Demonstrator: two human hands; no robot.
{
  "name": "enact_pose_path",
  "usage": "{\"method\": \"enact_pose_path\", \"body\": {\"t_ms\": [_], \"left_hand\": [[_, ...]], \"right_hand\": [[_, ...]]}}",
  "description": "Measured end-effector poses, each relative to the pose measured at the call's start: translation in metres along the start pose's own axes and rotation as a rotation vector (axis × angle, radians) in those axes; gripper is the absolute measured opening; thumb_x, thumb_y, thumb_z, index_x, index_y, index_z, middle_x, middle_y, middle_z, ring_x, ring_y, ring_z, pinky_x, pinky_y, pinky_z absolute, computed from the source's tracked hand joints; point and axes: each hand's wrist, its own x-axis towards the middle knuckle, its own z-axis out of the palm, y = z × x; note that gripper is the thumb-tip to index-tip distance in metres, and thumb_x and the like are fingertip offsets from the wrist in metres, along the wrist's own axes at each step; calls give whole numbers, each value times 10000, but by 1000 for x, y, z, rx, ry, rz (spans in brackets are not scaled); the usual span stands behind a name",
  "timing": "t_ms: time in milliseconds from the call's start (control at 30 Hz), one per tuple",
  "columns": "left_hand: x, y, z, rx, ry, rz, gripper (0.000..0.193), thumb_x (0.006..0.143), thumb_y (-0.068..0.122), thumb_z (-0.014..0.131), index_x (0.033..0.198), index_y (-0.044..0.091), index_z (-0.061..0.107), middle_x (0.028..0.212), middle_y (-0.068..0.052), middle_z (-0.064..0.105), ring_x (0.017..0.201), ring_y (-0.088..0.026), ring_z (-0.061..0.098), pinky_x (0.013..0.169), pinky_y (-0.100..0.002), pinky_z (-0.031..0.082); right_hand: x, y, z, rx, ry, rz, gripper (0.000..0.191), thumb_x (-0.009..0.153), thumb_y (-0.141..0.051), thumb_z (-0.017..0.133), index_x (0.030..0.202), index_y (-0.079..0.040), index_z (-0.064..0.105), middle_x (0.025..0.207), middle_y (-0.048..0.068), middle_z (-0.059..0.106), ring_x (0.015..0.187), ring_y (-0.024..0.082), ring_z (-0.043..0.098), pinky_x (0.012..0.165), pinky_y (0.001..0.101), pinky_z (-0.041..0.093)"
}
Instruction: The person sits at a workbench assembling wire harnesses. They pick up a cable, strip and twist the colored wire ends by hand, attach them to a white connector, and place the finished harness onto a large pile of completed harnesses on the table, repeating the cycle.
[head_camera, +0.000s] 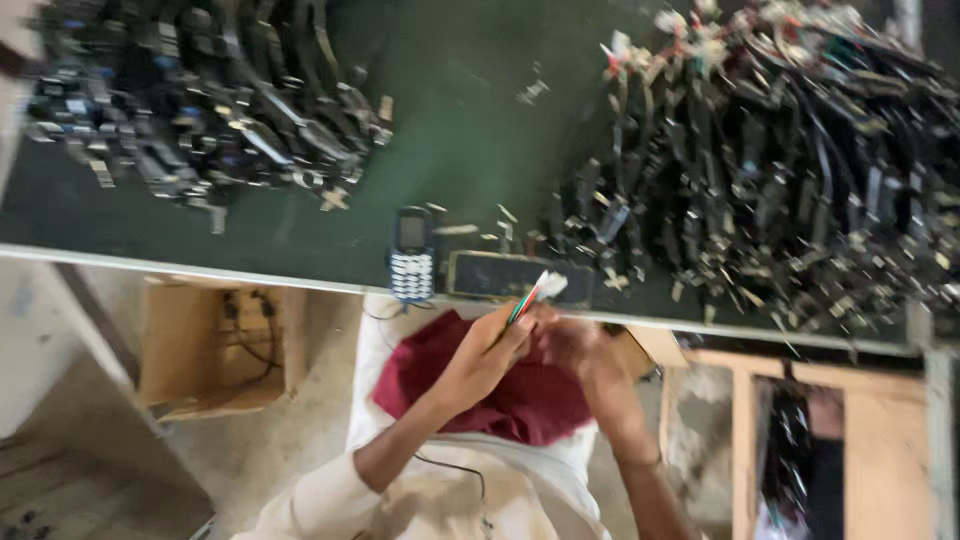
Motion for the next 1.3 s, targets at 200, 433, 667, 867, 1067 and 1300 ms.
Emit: {"method": "enact_pose_path", "body": {"t_ms": [200, 433, 667, 867, 1067, 1300], "left_hand": [[-19, -9, -2, -120, 19, -249, 346, 1103, 294, 493, 1197, 24, 687, 717, 52, 461, 561, -43, 398, 460, -198, 316], [-19, 3, 3, -168, 204, -71, 266, 1023, 172, 594, 1200, -13, 662, 909, -16, 642, 763, -71, 610, 570, -263, 538], [-24, 10, 9, -119, 85, -53, 225, 1071, 125, 623, 1146, -50, 743, 774, -24, 642, 715, -90, 593, 671, -238, 502], [-28, 7, 14, -262, 99, -143, 198, 986, 108, 693, 1076, -66, 721, 786, -81, 720, 663, -122, 648, 592, -277, 524], [-26, 7, 22, -134, 242, -152, 202, 888, 21, 755, 1073, -54, 725, 886, -115, 772, 653, -115, 687, 541, -281, 571], [-31, 14, 35, -26, 308, -102, 193, 900, 2, 768, 1057, -13, 655, 835, -56, 745, 677, -63, 647, 550, -229, 526]], "right_hand": [[9, -18, 8, 215, 169, -29, 294, 1119, -191, 570, 1221, 69, 662, 1104, 112, 701, 1006, 144, 664, 900, 289, 560], [-1, -7, 14, 185, 205, -134, 228, 1086, -188, 553, 1177, -5, 654, 1162, 120, 750, 875, 81, 622, 802, 231, 533], [-4, -6, 13, 324, 181, 50, 300, 1077, -207, 580, 1303, -21, 644, 686, -31, 466, 565, 26, 363, 481, 165, 305], [-4, -33, 16, 621, 50, 203, 304, 1057, -204, 555, 1100, 73, 673, 758, 79, 650, 616, 160, 624, 540, 350, 584], [-12, -30, 27, 83, 222, -208, 241, 1091, -103, 617, 1226, 81, 696, 1018, 109, 677, 816, 124, 604, 677, 316, 498], [-16, -18, 25, 257, 249, 37, 206, 1040, -112, 605, 1119, 41, 717, 867, 28, 683, 743, 52, 625, 596, 252, 547]]}}
